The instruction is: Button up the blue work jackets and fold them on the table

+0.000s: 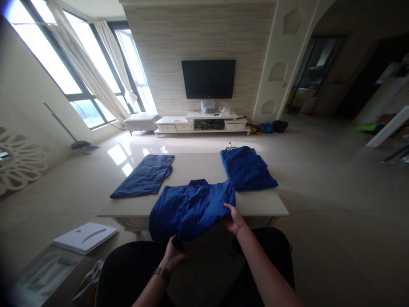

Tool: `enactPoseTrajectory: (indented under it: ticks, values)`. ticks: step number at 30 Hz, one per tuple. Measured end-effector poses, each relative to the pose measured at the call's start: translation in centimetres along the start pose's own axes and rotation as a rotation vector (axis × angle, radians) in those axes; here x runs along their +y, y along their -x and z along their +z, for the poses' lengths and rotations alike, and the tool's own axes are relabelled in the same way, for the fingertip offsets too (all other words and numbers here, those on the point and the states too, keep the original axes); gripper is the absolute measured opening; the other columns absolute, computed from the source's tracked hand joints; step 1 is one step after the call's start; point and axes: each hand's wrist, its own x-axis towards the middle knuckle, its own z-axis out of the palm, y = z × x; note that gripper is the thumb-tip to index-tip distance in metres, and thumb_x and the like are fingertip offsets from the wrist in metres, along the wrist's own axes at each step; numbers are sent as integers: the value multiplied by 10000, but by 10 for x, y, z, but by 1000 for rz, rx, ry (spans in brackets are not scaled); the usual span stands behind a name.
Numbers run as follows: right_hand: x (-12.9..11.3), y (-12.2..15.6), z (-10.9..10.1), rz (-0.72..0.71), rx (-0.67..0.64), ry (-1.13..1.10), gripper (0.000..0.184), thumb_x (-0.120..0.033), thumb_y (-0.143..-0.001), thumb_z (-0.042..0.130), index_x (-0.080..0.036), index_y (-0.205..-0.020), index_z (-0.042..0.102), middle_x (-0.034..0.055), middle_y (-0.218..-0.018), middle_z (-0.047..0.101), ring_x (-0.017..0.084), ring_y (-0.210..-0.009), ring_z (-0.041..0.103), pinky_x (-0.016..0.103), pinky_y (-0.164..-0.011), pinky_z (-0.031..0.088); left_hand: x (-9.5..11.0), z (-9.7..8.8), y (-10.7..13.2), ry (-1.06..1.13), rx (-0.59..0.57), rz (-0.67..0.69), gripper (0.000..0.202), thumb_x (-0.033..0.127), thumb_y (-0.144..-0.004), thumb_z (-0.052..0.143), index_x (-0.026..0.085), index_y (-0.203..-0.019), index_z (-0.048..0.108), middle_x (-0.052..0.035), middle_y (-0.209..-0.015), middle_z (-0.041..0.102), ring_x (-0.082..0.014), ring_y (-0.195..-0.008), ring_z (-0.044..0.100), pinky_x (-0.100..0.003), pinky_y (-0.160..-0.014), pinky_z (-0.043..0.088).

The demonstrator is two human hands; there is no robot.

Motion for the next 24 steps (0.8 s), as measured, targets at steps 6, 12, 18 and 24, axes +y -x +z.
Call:
enactPoseTrajectory:
  ticks: [6,12,18,24]
  values:
    - [-36,83,32,-145,-39,-133,214,-162,-936,650,-116,-1141,691,91,-965,801,237,-859,780,341,-773,681,23,24,15,355,168,162,509,271,-879,620,208,-1384,622,-96,-1125,770,-284,-985,763,-452,-930,626]
    - [-67,161,7,-368,-2,-225,206,-86,-876,674,-156,-1069,692,60,-991,799,199,-793,777,282,-661,682,115,60,79,171,66,366,445,68,-875,551,155,-1300,650,-64,-952,781,-195,-844,773,-270,-787,650]
    - [-74,190,-11,-322,85,-300,85,-86,-900,663,-156,-944,683,57,-891,789,167,-685,755,246,-589,667,169,86,132,-51,-35,678,353,161,-871,631,203,-1221,645,-30,-888,757,-207,-891,762,-304,-851,660]
    - [-115,160,2,-375,77,-277,104,-88,-859,727,-167,-917,691,34,-849,789,168,-665,751,249,-582,664,181,184,140,-361,-119,844,251,185,-868,676,117,-1109,677,-62,-823,724,-235,-823,729,-325,-718,652]
